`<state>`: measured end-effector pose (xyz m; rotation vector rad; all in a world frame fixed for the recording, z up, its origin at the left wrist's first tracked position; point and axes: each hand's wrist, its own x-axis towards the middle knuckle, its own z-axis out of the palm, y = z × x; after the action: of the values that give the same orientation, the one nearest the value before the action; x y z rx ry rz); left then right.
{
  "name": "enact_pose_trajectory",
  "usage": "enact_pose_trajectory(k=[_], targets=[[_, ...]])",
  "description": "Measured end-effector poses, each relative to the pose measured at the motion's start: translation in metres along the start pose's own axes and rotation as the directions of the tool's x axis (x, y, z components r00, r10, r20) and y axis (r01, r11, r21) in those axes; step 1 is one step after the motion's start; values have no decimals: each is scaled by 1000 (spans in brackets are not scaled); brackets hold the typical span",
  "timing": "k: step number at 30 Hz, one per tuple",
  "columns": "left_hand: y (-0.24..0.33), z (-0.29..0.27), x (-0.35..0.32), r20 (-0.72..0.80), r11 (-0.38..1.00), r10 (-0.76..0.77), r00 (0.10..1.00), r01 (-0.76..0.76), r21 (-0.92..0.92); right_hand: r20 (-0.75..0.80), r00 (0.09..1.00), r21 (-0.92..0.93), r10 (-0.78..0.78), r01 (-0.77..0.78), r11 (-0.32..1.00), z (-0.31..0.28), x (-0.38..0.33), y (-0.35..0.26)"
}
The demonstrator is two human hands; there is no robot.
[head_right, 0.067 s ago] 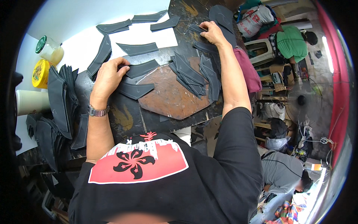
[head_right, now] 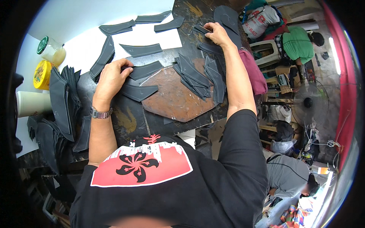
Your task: The person repeatedly picks up small black fabric pieces from a worktable, turns them over, and places them into separate piles. The person handles the pieces one at a time, occasionally shifting stacks to reach more items.
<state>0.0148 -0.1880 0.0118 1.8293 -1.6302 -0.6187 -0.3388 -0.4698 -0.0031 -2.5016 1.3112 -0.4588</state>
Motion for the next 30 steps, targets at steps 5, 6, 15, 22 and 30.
enact_pose_trajectory(k=[5, 6, 15, 22, 30], targets=[[2, -3, 0, 11, 1000, -8, 1000, 8, -5, 123, 973, 50, 197, -205, 978, -2, 8, -1], [2, -3, 0, 28, 999, -25, 999, 24, 24, 120, 969, 87, 218, -229, 970, -2, 9, -2], [6, 0, 4, -92, 994, 100, 991, -96, 53, -42, 968, 51, 247, -244, 968, -9, -1, -37], [30, 6, 4, -185, 826, 178, 967, -248, -506, -87, 996, 573, -2, 51, 818, -28, -36, -177], [11, 19, 13, 216, 167, 99, 971, 198, -966, -123, 931, 413, -343, 362, 836, 27, -47, -272]])
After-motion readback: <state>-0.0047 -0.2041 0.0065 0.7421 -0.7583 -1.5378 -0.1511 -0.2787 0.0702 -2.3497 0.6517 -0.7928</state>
